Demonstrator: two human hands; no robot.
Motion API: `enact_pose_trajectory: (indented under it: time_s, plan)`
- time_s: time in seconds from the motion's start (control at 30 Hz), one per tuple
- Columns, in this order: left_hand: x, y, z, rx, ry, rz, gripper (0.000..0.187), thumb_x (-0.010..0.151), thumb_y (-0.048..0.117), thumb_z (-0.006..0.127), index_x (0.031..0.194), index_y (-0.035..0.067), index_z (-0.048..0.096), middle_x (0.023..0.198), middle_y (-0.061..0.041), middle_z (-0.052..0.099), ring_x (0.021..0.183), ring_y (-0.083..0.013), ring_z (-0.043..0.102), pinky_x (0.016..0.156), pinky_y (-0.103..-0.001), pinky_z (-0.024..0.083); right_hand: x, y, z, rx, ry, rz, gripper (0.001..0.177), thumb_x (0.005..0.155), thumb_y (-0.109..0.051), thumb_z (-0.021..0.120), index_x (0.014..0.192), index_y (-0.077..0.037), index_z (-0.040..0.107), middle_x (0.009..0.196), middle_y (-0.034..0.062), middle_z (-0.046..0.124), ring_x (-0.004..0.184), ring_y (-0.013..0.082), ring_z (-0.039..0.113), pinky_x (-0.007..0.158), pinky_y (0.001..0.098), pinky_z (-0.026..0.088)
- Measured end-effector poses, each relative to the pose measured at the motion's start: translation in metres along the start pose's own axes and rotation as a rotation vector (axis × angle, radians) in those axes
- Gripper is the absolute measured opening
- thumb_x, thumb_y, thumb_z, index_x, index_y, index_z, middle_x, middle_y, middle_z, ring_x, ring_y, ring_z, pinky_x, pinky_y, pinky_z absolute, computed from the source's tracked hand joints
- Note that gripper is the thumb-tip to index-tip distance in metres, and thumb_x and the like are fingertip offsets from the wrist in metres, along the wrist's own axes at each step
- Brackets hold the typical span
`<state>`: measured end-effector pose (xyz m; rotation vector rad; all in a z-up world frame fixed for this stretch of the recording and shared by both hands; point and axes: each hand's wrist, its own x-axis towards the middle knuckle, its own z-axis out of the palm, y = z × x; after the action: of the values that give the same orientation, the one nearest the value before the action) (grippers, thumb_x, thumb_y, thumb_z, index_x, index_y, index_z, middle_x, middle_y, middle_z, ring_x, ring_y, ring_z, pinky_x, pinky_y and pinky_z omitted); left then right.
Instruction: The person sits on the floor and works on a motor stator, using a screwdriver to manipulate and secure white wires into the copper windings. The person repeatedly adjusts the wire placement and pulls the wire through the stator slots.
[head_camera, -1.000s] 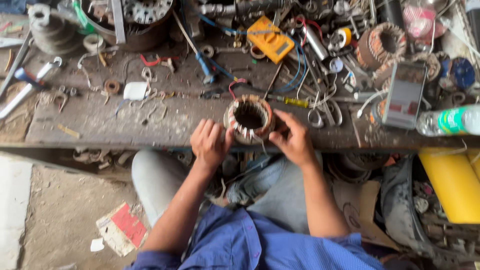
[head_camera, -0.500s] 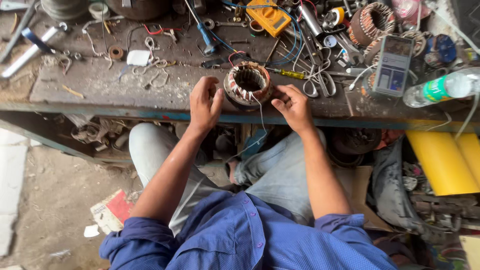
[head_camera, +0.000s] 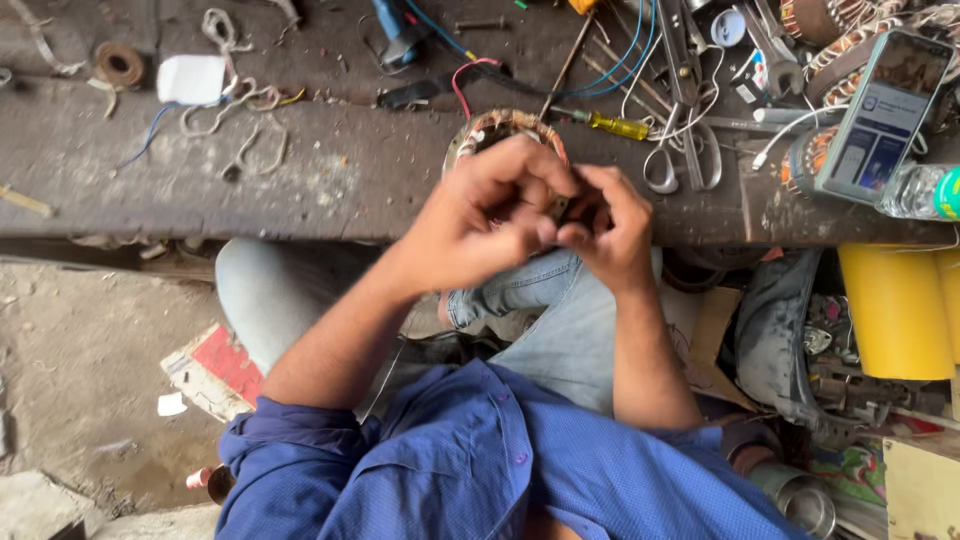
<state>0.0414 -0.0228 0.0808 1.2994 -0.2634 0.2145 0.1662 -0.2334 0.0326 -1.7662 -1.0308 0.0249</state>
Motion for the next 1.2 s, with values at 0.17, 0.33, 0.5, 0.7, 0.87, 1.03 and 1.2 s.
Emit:
enact_pose_trajectory:
  time_s: [0.17,0.33,0.5,0.7,0.87,1.03,1.2]
  plan:
    - [0.011,0.003,0.010,-0.196,-0.049,0.050,0.051,0.093,0.000,0.063,0.142,0.003,0.051,0.096,0.002,0.043,0.092,-0.0068,0.045,0.084,-0.023,0.041,0.003,-0.006,0.002,-0.132,-0.022,-0.016,0.072,0.092,-0.056,0.084,0.131,0.000,0.062,0.112,0.0061,0.067,0.095,0.0139,0.067,0.081,0.0282,0.056]
    - [0.006,-0.004,-0.004,-0.009,0.063,0.129,0.054,0.095,0.003,0.042,0.148,0.003,0.054,0.093,0.000,0.050,0.082,-0.0082,0.044,0.075,-0.022,0.039,-0.001,0.009,0.000,-0.009,0.011,0.054,0.079,0.078,-0.056,0.079,0.132,-0.001,0.061,0.109,0.0038,0.064,0.089,0.0106,0.066,0.060,0.0192,0.045]
    - [0.000,-0.005,0.008,0.168,0.058,0.178,0.061,0.093,0.005,0.038,0.152,0.002,0.051,0.098,-0.003,0.061,0.087,-0.0117,0.053,0.078,-0.025,0.047,-0.034,-0.003,0.012,0.121,0.278,0.041,0.030,0.106,-0.023,0.072,0.125,-0.002,0.063,0.115,0.0085,0.063,0.092,0.0120,0.063,0.078,0.0232,0.054]
    - [-0.011,-0.020,0.042,0.115,-0.010,0.286,0.055,0.103,0.002,0.040,0.158,0.005,0.044,0.118,-0.010,0.067,0.105,-0.0152,0.061,0.095,-0.028,0.051,-0.066,-0.025,0.040,0.173,0.332,-0.101,0.039,0.103,0.003,0.068,0.134,-0.003,0.044,0.125,0.0170,0.061,0.108,0.0210,0.064,0.086,0.0306,0.056]
    - [-0.019,-0.028,0.057,-0.184,0.161,0.217,0.042,0.118,0.008,0.032,0.160,0.004,0.036,0.139,-0.015,0.065,0.130,-0.0187,0.064,0.116,-0.032,0.051,-0.055,-0.053,0.031,-0.171,0.189,-0.296,0.032,0.098,0.005,0.073,0.121,-0.004,0.052,0.114,0.0184,0.066,0.098,0.0290,0.071,0.083,0.0391,0.063]
    - [-0.018,-0.028,0.062,-0.114,0.094,0.157,0.042,0.121,0.016,0.035,0.161,0.004,0.031,0.135,-0.015,0.069,0.124,-0.0197,0.067,0.112,-0.033,0.053,-0.066,-0.078,0.030,-0.478,0.227,-0.312,0.009,0.103,-0.010,0.070,0.106,-0.002,0.068,0.107,0.0127,0.070,0.092,0.0339,0.073,0.080,0.0439,0.061]
    - [-0.019,-0.029,0.030,0.514,0.081,0.362,0.043,0.108,0.021,0.064,0.145,0.003,0.054,0.123,-0.010,0.071,0.107,-0.0195,0.066,0.091,-0.033,0.057,-0.056,-0.058,0.008,-0.184,0.438,-0.291,0.037,0.114,-0.032,0.046,0.112,0.001,0.063,0.105,0.0133,0.068,0.089,0.0272,0.069,0.077,0.0382,0.060]
